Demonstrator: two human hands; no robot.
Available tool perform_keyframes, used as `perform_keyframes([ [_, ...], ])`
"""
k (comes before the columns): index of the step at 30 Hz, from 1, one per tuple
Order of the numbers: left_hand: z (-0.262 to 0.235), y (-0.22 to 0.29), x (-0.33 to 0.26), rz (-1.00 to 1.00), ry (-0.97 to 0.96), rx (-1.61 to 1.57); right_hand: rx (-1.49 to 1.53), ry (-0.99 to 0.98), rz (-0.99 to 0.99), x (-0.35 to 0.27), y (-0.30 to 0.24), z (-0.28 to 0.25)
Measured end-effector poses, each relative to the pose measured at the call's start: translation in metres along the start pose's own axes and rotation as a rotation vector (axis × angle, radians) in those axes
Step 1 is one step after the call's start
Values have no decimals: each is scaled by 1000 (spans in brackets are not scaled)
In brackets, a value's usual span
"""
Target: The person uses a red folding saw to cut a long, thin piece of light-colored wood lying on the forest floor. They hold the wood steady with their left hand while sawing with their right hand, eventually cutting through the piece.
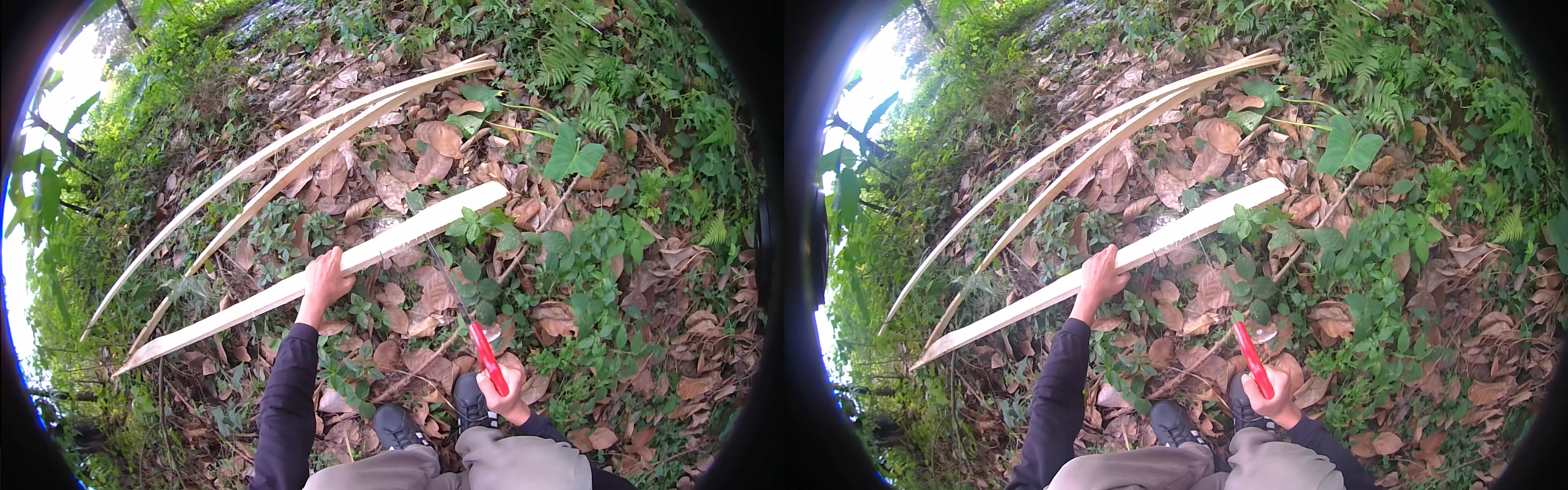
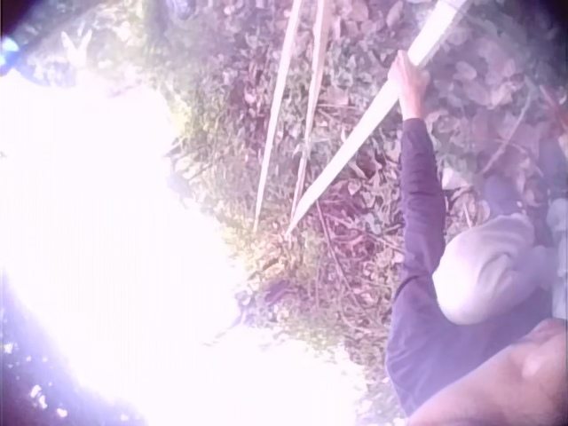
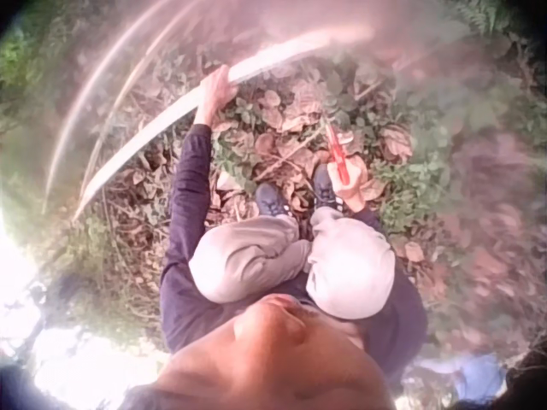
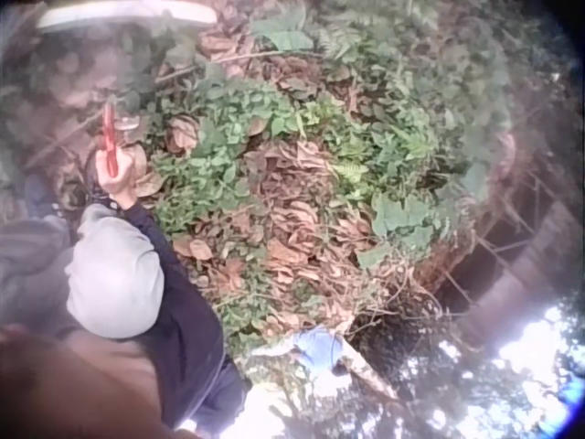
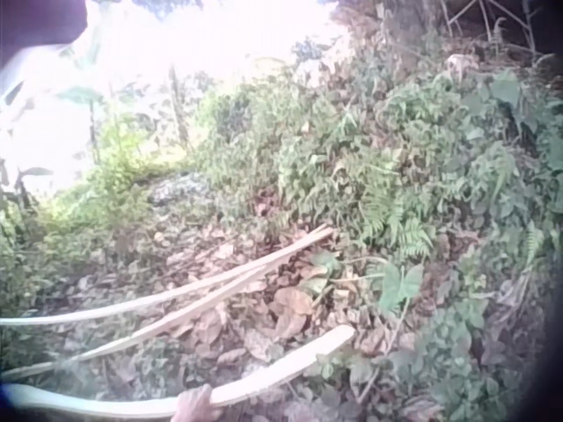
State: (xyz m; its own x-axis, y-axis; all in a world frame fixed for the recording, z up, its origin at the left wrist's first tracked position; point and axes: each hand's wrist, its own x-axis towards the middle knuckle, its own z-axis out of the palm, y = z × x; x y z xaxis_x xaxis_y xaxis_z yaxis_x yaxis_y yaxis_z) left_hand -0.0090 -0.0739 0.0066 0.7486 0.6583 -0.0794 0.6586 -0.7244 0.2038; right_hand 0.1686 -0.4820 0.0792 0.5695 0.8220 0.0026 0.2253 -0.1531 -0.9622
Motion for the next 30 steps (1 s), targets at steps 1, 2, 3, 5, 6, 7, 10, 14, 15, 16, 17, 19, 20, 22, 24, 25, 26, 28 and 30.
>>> perform_keyframes([
  [1,-2,-2,-1,50,26,-20,21,-1,19,1,-1,1],
  [2,-4,-4,-2,101,51,-40,42,-1,38,2,-3,1],
  [3,-7,-8,-3,88,2,-107,31,-5,46,3,-7,1],
  [5,-17,-32,-5,-94,-38,-219,20,-16,60,8,-17,-1],
  [6,-21,-43,-8,-183,-62,-276,-22,-51,61,10,-21,-5],
  [7,-30,-52,-15,-252,-108,-166,-59,-86,57,13,-25,-11],
  [10,-34,-73,-27,-332,-254,-36,-117,-71,54,26,-31,-19],
  [14,-39,-73,-15,-427,-415,61,-103,-78,6,35,-39,-20],
  [15,-36,-76,-16,-432,-420,47,-123,-101,-21,35,-39,-20],
  [16,-37,-76,-17,-436,-424,31,-122,-126,-5,36,-42,-20],
  [17,-36,-73,-20,-408,-407,-23,-120,-151,11,37,-48,-18],
  [19,-34,-73,-20,-381,-417,-9,-107,-163,33,35,-49,-17],
  [20,-32,-74,-20,-368,-422,-3,-93,-117,39,32,-45,-16],
  [22,-22,-82,-23,-260,-368,37,-64,-30,50,27,-33,-15],
  [24,-12,-85,-31,-232,-217,50,133,-51,261,22,-22,-22],
  [25,-11,-71,-31,-245,-97,38,156,-23,280,19,-17,-25],
  [26,-14,-59,-35,-259,22,33,188,2,299,16,-14,-24],
  [28,-11,-41,-52,39,167,369,244,-11,345,16,-19,-21],
  [30,3,-72,-52,39,23,308,261,-23,357,22,-32,-16],
])
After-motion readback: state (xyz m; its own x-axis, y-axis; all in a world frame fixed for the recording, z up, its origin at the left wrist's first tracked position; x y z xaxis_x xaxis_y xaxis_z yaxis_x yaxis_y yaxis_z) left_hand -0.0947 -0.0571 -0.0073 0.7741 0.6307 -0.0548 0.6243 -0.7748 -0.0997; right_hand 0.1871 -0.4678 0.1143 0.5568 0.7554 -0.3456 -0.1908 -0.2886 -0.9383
